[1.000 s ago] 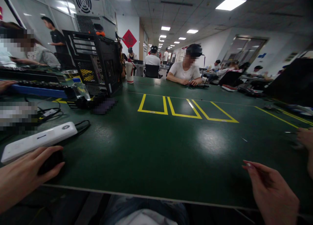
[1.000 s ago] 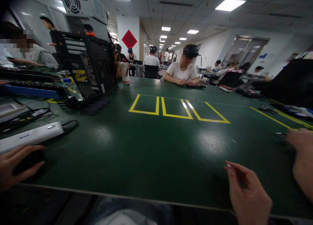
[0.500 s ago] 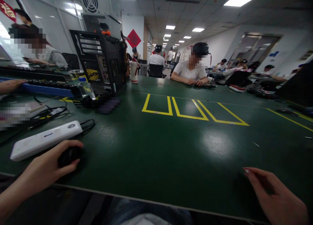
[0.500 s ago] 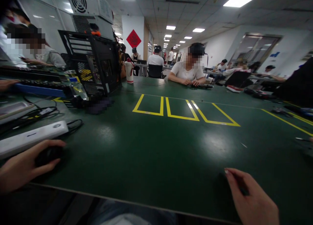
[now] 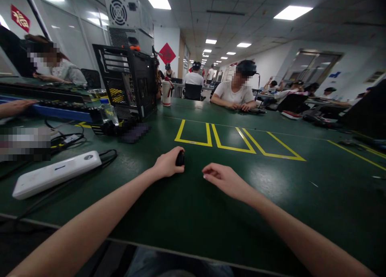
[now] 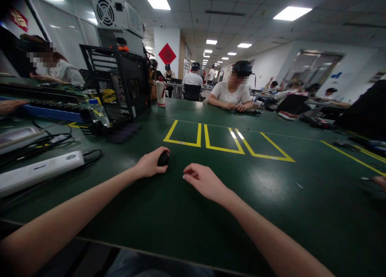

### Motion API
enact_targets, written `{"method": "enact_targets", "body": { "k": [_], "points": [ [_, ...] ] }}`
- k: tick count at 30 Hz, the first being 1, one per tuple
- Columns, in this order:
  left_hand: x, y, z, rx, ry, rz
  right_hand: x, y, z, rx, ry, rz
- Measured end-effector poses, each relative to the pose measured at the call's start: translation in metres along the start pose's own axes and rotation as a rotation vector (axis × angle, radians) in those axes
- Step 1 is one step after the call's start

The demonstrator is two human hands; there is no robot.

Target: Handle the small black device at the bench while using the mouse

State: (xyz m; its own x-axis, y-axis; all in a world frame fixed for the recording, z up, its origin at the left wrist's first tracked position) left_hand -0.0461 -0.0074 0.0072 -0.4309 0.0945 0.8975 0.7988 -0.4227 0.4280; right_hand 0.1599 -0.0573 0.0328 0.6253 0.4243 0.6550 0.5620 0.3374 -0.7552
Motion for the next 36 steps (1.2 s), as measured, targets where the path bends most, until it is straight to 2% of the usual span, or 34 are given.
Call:
{"method": "enact_targets", "body": {
  "k": [3, 5, 9, 12, 15, 19, 23, 28, 36],
  "points": [
    [-0.015, 0.014, 0.044, -0.054, 0.039, 0.019, 0.009, 0.032, 0.055, -0.067, 0.104, 0.362],
    [-0.022, 0.020, 0.068, -0.062, 0.062, 0.035, 0.015, 0.051, 0.082, -0.157, 0.165, 0.570],
    [-0.028, 0.027, 0.094, -0.086, 0.116, 0.062, 0.027, 0.066, 0.105, -0.228, 0.200, 0.737],
    [-0.029, 0.031, 0.092, -0.158, 0.138, 0.064, 0.030, 0.066, 0.101, -0.188, 0.167, 0.785],
    [-0.027, 0.035, 0.078, -0.245, 0.107, 0.040, 0.026, 0.065, 0.089, -0.143, 0.148, 0.773],
    [-0.023, 0.040, 0.058, -0.357, 0.057, 0.003, 0.016, 0.063, 0.073, -0.029, 0.203, 0.679],
    [-0.022, 0.039, 0.051, -0.423, 0.043, -0.014, 0.010, 0.058, 0.066, 0.095, 0.232, 0.570],
    [-0.024, 0.037, 0.052, -0.422, 0.063, 0.001, 0.009, 0.053, 0.064, 0.173, 0.228, 0.553],
    [-0.023, 0.036, 0.053, -0.347, 0.047, 0.089, 0.006, 0.055, 0.063, 0.189, 0.240, 0.534]
  ]
}}
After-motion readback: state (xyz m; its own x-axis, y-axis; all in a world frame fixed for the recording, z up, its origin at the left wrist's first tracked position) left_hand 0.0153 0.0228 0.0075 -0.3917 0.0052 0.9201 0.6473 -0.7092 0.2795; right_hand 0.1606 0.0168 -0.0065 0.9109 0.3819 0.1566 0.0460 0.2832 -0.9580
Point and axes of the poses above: each hand's wrist, its own z-axis towards the middle knuckle, its own x-axis out of the back of the hand, y = z × x, the point moved 3 cm from there along z, towards the middle knuckle, and after that the axes turned 8 degrees about -y, right-handed, at the moved point
